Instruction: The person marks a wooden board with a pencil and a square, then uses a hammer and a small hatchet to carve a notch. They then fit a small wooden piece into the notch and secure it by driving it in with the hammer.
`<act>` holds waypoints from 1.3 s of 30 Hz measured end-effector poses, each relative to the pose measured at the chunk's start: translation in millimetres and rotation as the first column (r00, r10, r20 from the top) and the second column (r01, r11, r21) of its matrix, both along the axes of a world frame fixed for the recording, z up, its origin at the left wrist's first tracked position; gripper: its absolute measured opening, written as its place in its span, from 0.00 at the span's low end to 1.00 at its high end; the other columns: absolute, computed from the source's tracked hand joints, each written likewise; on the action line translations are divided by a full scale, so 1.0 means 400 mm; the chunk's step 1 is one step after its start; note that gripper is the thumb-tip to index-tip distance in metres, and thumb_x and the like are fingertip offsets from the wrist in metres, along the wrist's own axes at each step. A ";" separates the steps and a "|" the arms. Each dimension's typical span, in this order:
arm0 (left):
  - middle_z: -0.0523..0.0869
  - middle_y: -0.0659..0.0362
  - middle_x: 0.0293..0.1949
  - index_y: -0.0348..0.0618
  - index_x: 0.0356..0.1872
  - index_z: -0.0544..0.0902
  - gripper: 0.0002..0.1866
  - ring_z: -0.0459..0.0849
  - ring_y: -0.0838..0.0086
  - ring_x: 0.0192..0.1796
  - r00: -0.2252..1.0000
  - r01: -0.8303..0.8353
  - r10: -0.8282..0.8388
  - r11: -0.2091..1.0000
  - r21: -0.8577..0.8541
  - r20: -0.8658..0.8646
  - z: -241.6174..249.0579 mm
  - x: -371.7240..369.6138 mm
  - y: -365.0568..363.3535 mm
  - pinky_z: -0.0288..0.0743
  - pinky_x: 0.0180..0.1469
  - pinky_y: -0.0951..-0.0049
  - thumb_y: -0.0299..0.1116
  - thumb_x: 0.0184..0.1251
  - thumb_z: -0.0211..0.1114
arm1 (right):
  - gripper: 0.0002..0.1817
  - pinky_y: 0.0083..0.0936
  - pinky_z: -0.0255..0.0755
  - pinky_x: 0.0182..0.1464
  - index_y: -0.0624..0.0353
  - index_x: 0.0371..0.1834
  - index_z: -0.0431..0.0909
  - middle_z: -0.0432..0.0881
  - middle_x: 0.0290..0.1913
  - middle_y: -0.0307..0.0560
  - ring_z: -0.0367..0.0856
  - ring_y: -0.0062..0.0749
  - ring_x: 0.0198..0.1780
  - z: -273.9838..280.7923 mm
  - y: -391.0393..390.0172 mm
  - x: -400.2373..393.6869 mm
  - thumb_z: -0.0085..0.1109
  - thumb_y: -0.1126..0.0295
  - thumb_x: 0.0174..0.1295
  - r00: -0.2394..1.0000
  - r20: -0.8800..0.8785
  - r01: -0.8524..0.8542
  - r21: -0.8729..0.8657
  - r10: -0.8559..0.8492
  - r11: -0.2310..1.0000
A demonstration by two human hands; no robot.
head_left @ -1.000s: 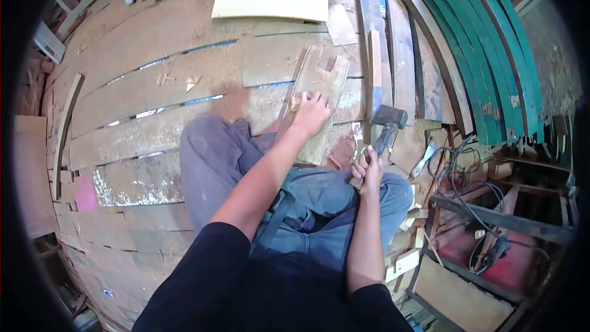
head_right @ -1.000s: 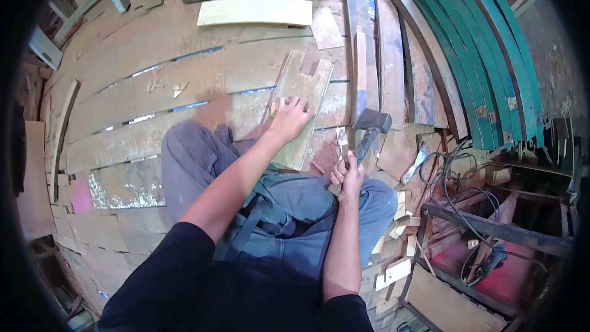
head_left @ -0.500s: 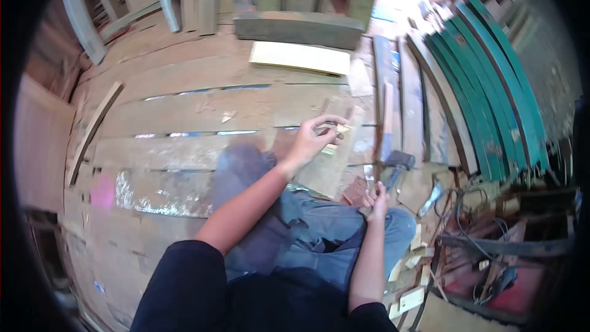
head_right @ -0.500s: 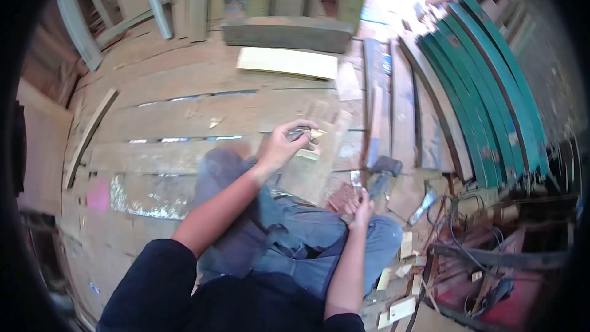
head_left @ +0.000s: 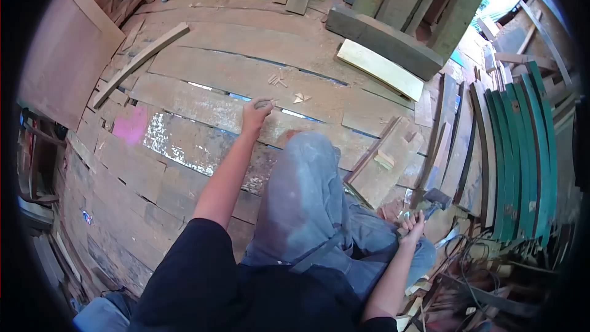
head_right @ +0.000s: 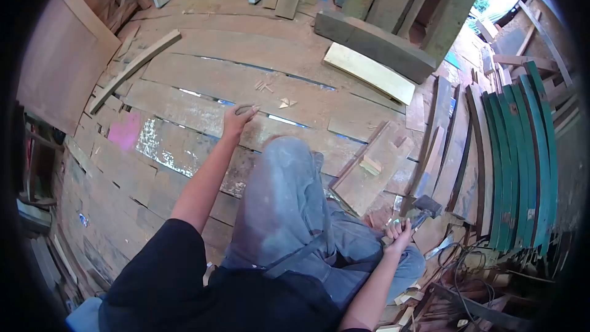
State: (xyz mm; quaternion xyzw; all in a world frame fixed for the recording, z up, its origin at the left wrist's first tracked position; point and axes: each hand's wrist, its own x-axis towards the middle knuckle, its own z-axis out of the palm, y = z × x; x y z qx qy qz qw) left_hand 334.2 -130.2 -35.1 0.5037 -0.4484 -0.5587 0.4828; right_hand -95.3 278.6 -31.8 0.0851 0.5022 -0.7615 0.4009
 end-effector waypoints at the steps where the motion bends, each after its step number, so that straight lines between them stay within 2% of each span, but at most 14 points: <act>1: 0.89 0.58 0.37 0.37 0.47 0.86 0.16 0.84 0.81 0.39 0.996 0.005 -0.006 1.000 0.006 0.087 -0.024 0.006 -0.018 0.77 0.39 0.79 0.30 0.58 0.75 | 0.15 0.17 0.48 0.13 0.48 0.27 0.66 0.54 0.15 0.27 0.52 0.14 0.12 0.004 -0.004 0.003 0.52 0.58 0.73 1.000 -0.003 0.006 0.020 -0.006 1.000; 3: 0.89 0.59 0.36 0.38 0.47 0.86 0.16 0.85 0.80 0.38 0.966 0.020 -0.027 0.999 0.029 0.257 -0.069 0.008 -0.056 0.77 0.38 0.78 0.29 0.57 0.75 | 0.14 0.17 0.47 0.13 0.48 0.28 0.66 0.54 0.15 0.27 0.52 0.14 0.12 0.014 -0.005 0.010 0.52 0.59 0.73 1.000 -0.010 0.022 0.067 -0.021 0.998; 9: 0.89 0.57 0.33 0.41 0.43 0.86 0.15 0.88 0.71 0.36 0.862 0.119 0.031 0.958 -0.261 0.506 -0.214 -0.057 -0.196 0.80 0.41 0.70 0.28 0.51 0.75 | 0.15 0.18 0.50 0.12 0.48 0.28 0.67 0.55 0.15 0.28 0.53 0.14 0.11 0.023 -0.004 0.005 0.52 0.58 0.73 0.999 0.033 -0.036 0.047 0.034 0.998; 12: 0.89 0.52 0.36 0.42 0.45 0.85 0.17 0.88 0.64 0.39 0.945 0.049 -0.007 0.991 -0.121 0.328 -0.242 -0.108 -0.230 0.80 0.45 0.67 0.29 0.52 0.73 | 0.16 0.18 0.50 0.12 0.48 0.27 0.67 0.55 0.15 0.28 0.52 0.14 0.11 0.027 -0.001 0.012 0.52 0.58 0.74 0.999 0.037 -0.021 0.066 0.019 0.998; 15: 0.87 0.48 0.44 0.43 0.50 0.83 0.20 0.86 0.60 0.46 0.808 -0.076 0.141 0.988 -0.137 0.572 -0.256 -0.146 -0.250 0.78 0.52 0.64 0.31 0.54 0.71 | 0.17 0.18 0.50 0.12 0.48 0.26 0.67 0.53 0.15 0.28 0.51 0.14 0.11 0.041 -0.021 0.019 0.51 0.58 0.74 0.999 0.030 -0.020 0.114 0.017 0.993; 18: 0.85 0.48 0.51 0.44 0.53 0.82 0.21 0.83 0.61 0.53 0.767 -0.204 0.283 0.958 -0.200 0.576 -0.387 -0.144 -0.285 0.75 0.58 0.61 0.33 0.55 0.70 | 0.18 0.19 0.49 0.12 0.48 0.25 0.66 0.52 0.14 0.27 0.51 0.14 0.12 0.031 -0.020 0.018 0.51 0.57 0.75 0.999 0.004 -0.051 0.143 0.051 0.988; 20: 0.84 0.50 0.52 0.44 0.54 0.82 0.21 0.82 0.61 0.56 0.878 -0.185 0.169 0.983 -0.009 0.448 -0.325 -0.145 -0.268 0.74 0.59 0.61 0.34 0.58 0.68 | 0.18 0.19 0.47 0.13 0.48 0.24 0.65 0.52 0.14 0.27 0.50 0.14 0.12 0.022 -0.002 0.020 0.52 0.57 0.75 0.998 -0.035 -0.047 0.155 0.053 0.987; 22: 0.86 0.55 0.43 0.39 0.52 0.83 0.18 0.84 0.68 0.44 0.903 -0.118 0.211 0.959 -0.258 0.374 -0.314 -0.178 -0.271 0.78 0.48 0.68 0.32 0.61 0.66 | 0.19 0.19 0.46 0.13 0.48 0.24 0.63 0.53 0.14 0.27 0.51 0.15 0.11 0.030 -0.009 0.055 0.54 0.57 0.74 0.984 -0.159 -0.040 0.264 0.085 0.964; 25: 0.86 0.57 0.40 0.41 0.52 0.84 0.17 0.83 0.73 0.41 0.961 0.257 -0.234 0.953 -0.159 0.150 -0.107 -0.293 -0.218 0.78 0.46 0.69 0.30 0.62 0.64 | 0.20 0.20 0.48 0.12 0.48 0.24 0.61 0.55 0.14 0.29 0.54 0.16 0.11 0.090 -0.051 0.121 0.56 0.57 0.73 0.930 -0.303 -0.057 0.438 0.207 0.897; 27: 0.85 0.59 0.39 0.42 0.51 0.84 0.15 0.82 0.76 0.39 0.829 0.555 -0.469 0.752 -0.356 0.303 -0.003 -0.400 -0.167 0.78 0.44 0.70 0.29 0.63 0.63 | 0.20 0.21 0.49 0.12 0.49 0.24 0.61 0.56 0.14 0.29 0.54 0.16 0.11 0.135 -0.085 0.154 0.55 0.58 0.73 0.904 -0.310 -0.127 0.465 0.296 0.876; 29: 0.87 0.57 0.40 0.43 0.51 0.85 0.15 0.83 0.74 0.40 0.553 0.820 -0.683 0.548 -0.166 0.478 0.140 -0.500 -0.061 0.78 0.46 0.71 0.29 0.62 0.64 | 0.18 0.21 0.51 0.12 0.51 0.26 0.62 0.57 0.14 0.30 0.54 0.16 0.11 0.134 -0.108 0.169 0.53 0.60 0.74 0.878 -0.272 -0.257 0.427 0.394 0.867; 33: 0.86 0.51 0.50 0.48 0.49 0.87 0.16 0.84 0.57 0.53 0.221 0.942 -0.648 0.336 0.013 0.729 0.124 -0.688 0.142 0.78 0.56 0.61 0.27 0.58 0.65 | 0.20 0.22 0.50 0.12 0.51 0.23 0.61 0.56 0.13 0.30 0.54 0.17 0.10 0.128 -0.173 0.231 0.52 0.60 0.75 0.858 -0.263 -0.288 0.465 0.442 0.837; 35: 0.86 0.50 0.50 0.48 0.45 0.88 0.12 0.84 0.56 0.55 0.320 0.928 -0.495 0.337 -0.161 0.808 0.030 -0.744 0.229 0.78 0.57 0.58 0.29 0.61 0.62 | 0.20 0.22 0.51 0.12 0.51 0.23 0.61 0.56 0.13 0.30 0.55 0.17 0.10 0.118 -0.178 0.244 0.52 0.61 0.75 0.837 -0.260 -0.328 0.468 0.482 0.821; 39: 0.85 0.48 0.52 0.46 0.42 0.87 0.11 0.83 0.54 0.56 0.367 0.899 -0.492 0.405 -0.165 0.790 -0.047 -0.745 0.283 0.77 0.57 0.56 0.31 0.64 0.58 | 0.20 0.22 0.51 0.12 0.52 0.22 0.61 0.57 0.13 0.30 0.56 0.17 0.10 0.090 -0.159 0.243 0.51 0.63 0.75 0.824 -0.242 -0.385 0.424 0.512 0.820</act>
